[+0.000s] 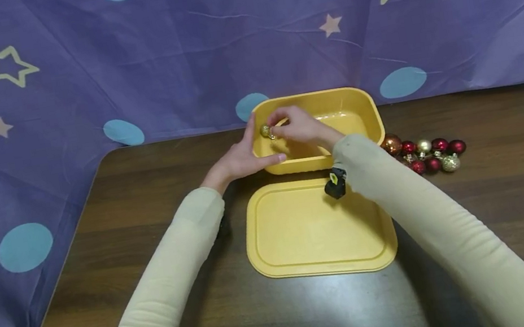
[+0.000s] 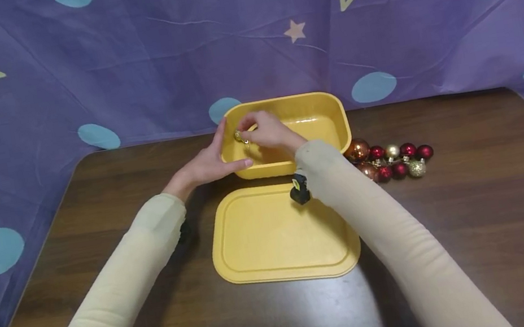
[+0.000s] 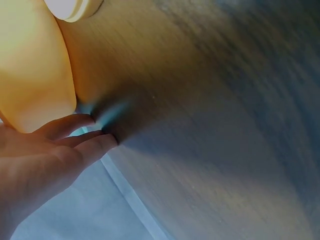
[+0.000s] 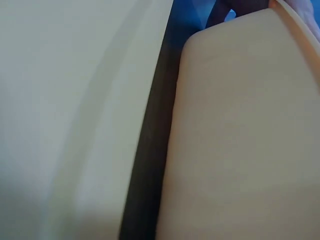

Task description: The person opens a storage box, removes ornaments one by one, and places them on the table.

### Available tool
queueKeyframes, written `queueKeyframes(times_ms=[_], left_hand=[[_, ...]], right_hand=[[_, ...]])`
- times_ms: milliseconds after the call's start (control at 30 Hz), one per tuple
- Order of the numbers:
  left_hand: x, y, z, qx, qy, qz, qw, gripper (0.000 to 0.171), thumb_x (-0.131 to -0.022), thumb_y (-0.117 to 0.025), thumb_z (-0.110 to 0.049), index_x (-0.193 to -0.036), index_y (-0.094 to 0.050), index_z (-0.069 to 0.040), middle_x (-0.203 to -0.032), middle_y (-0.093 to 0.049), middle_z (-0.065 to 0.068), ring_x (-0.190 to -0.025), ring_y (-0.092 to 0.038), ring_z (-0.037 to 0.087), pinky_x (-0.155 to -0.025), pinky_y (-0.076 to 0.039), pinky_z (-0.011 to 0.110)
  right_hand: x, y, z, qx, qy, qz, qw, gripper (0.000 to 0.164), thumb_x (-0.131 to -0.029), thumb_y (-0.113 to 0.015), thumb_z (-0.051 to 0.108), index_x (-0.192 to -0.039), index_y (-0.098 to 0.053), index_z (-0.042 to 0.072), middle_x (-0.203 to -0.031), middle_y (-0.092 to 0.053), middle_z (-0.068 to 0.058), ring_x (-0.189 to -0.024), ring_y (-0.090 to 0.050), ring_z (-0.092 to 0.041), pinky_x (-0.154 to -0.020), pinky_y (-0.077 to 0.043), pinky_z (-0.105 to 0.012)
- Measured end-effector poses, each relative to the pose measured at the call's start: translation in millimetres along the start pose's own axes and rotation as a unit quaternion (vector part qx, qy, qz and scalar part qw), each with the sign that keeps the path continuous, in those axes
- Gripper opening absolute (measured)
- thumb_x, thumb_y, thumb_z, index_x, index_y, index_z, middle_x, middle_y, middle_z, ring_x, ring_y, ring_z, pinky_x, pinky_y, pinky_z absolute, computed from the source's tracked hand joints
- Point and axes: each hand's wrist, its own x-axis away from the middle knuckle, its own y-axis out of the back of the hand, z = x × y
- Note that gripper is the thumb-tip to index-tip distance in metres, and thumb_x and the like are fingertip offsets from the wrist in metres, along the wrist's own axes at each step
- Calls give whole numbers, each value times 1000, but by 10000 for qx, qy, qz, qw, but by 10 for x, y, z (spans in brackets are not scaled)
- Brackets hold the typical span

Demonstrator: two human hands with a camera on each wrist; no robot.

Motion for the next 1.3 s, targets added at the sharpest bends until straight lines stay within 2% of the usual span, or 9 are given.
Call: queueKeyframes(times_ms=[167,467,600,767,1067,1300], left_hand=[[-16,-13,4,40,-50,-6,10000,118,-82,-71,-53,-151,22,-29,-156,-17,22,-132,-37,41,-107,-31,46],[-4,-20,-11,88,-51,-106,9999,118,-81,-72,-52,-152,19,-28,-158,-12,18,-137,-25,42,-109,-26,51],[-9,-21,-5,25,-53,-169,9998,118,-81,-72,-52,-153,18,-27,-159,-12,16,-139,-20,43,-110,-22,53],[-9,-27,-6,91,-25,-167,9998,119,-81,-73,-53,-153,17,-26,-159,-12,17,-139,-21,42,-110,-24,51],[-22,-13,-11,179,-107,-98,9997,121,-80,-75,-48,-153,18,-23,-155,-18,24,-135,-32,40,-109,-29,46],[-31,-9,-17,265,-151,-70,9995,122,-80,-76,-47,-153,18,-20,-156,-18,23,-135,-33,37,-109,-28,44]], right_hand=[[-36,-37,4,262,-101,10,9996,40,-92,-61,7,-130,-54,-5,-130,-54,-20,-108,-56,-33,-94,-44,-38],[-28,-65,-13,129,-227,175,9995,52,-92,-62,6,-140,-44,-2,-135,-50,-22,-111,-54,-35,-92,-46,-40],[-45,-73,-40,241,-204,241,9992,50,-92,-63,6,-138,-47,-4,-125,-55,-23,-110,-56,-36,-93,-46,-39],[-56,-83,-67,473,-50,414,9980,43,-90,-62,3,-130,-53,-7,-115,-59,-23,-108,-58,-36,-93,-46,-38],[-33,-94,-62,656,13,581,9962,27,-89,-63,0,-116,-61,-5,-112,-62,-21,-106,-59,-33,-93,-45,-38],[-32,-91,-57,613,-80,546,9966,22,-88,-66,2,-108,-61,-5,-110,-64,-19,-105,-59,-30,-94,-44,-36]])
